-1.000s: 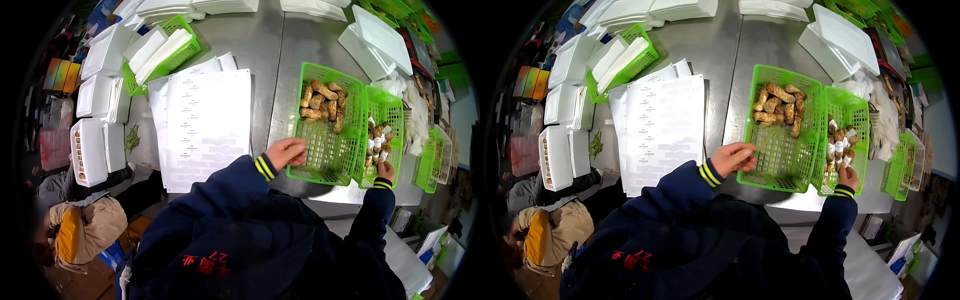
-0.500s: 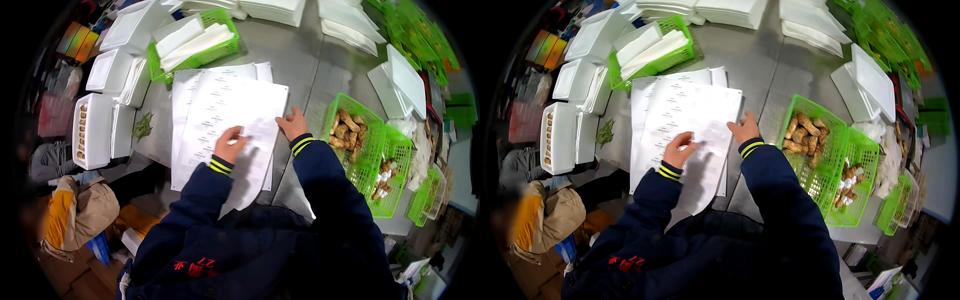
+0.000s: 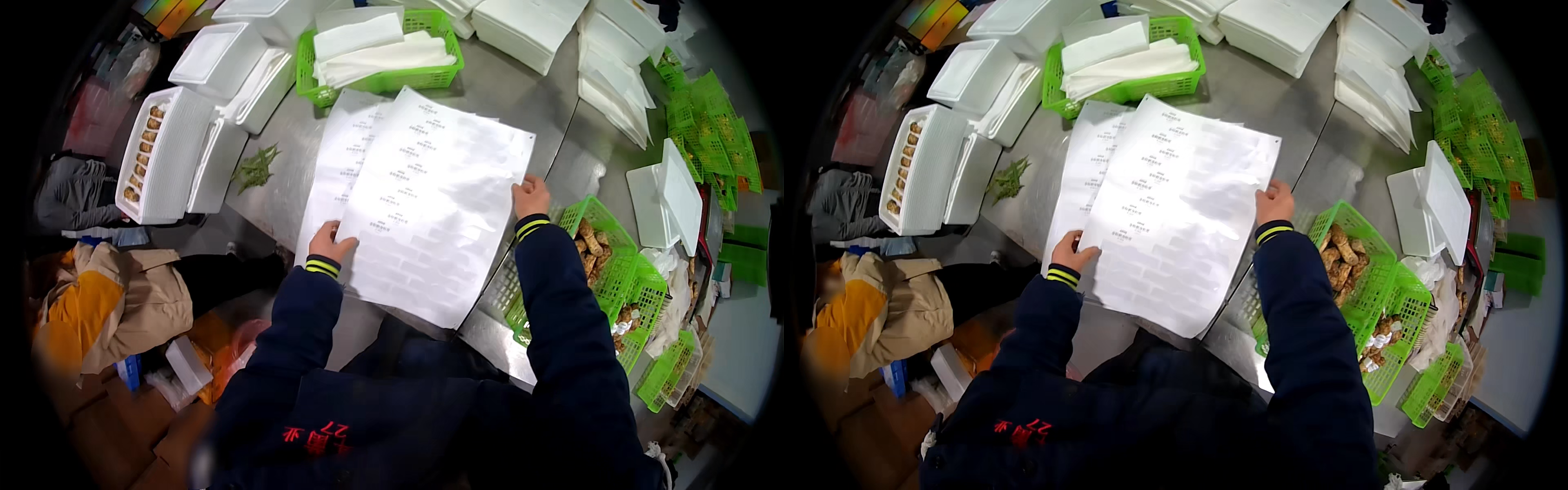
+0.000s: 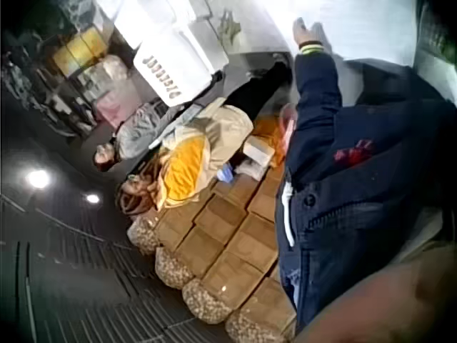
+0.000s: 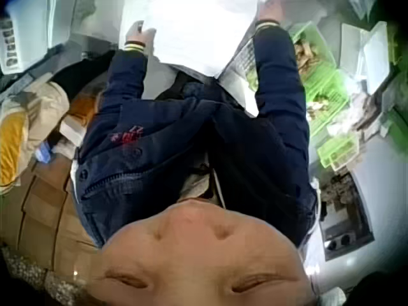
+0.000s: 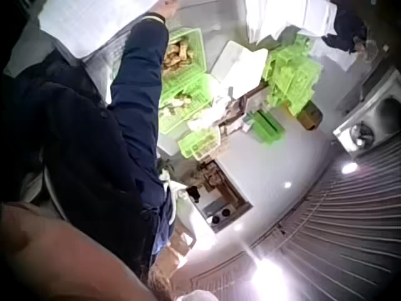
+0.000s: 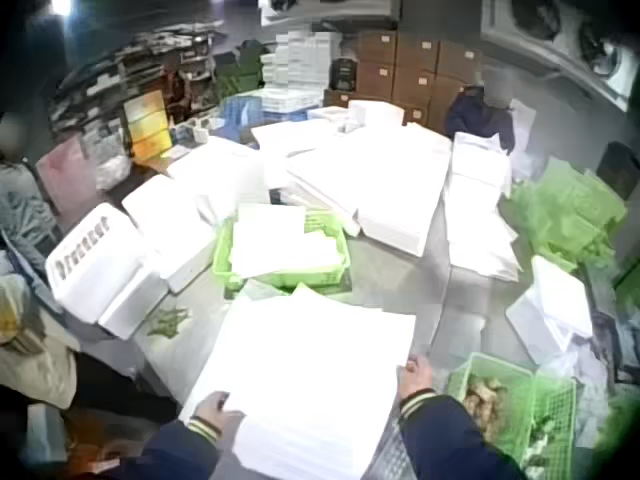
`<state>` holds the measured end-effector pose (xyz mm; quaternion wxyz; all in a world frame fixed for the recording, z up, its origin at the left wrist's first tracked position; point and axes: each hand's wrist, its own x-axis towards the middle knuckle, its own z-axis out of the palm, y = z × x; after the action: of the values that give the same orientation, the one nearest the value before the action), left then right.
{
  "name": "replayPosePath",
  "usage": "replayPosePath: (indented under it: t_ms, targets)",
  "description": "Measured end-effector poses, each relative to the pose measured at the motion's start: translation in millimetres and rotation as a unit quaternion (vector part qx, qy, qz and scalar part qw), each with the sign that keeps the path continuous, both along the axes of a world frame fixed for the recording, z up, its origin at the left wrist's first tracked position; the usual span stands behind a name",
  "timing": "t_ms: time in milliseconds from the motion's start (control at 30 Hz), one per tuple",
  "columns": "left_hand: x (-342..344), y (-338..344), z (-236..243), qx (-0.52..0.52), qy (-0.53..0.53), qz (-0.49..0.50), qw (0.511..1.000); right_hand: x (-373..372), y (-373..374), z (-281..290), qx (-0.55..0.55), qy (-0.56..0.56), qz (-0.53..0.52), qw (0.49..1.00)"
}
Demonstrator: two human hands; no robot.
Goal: The person repeatedly picks mushrooms from a green basket, wraps a small paper label around each stem, and places them into a second basket. The person occasionally moves printed sheets on the table to access the workspace.
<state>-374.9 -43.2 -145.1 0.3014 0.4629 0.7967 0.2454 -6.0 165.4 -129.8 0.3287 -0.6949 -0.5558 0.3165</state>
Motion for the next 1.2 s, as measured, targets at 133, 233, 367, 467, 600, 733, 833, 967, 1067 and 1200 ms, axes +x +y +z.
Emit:
replayPosePath:
  t_ms: [133, 233, 367, 467, 600, 733, 833, 967, 1067, 1200]
  targets:
    - [5, 14, 0, -0.006, 0.065, 0.001, 0.998, 6, 6, -12, 0.021, -0.026, 0.001, 0.999]
    - [6, 23, 0, -0.071, -0.135, 0.0, 0.988, 3, 0, -16, 0.177, -0.274, 0.051, 0.944]
    - [37, 18, 48, -0.023, -0.388, 0.028, 0.921, -59, -56, 73, 0.237, -0.116, 0.201, 0.943]
    - [65, 17, 80, -0.018, -0.45, 0.006, 0.893, -95, -118, 99, 0.107, 0.06, 0.305, 0.944]
    - [91, 16, 105, 0.068, -0.464, -0.012, 0.883, -115, -144, 112, 0.16, 0.061, 0.313, 0.934]
    - [104, 13, 105, 0.135, -0.415, -0.021, 0.9, -113, -145, 118, 0.202, 0.061, 0.309, 0.927]
    - [109, 11, 108, 0.143, -0.395, -0.038, 0.907, -107, -145, 125, 0.209, 0.051, 0.316, 0.924]
    - [112, 11, 107, 0.172, -0.398, -0.047, 0.9, -104, -143, 124, 0.22, 0.054, 0.347, 0.91]
    - [107, 8, 105, 0.133, -0.407, -0.046, 0.903, -102, -141, 122, 0.191, 0.082, 0.342, 0.916]
    - [100, 8, 99, 0.076, -0.462, -0.005, 0.884, -96, -138, 105, -0.025, 0.273, 0.212, 0.938]
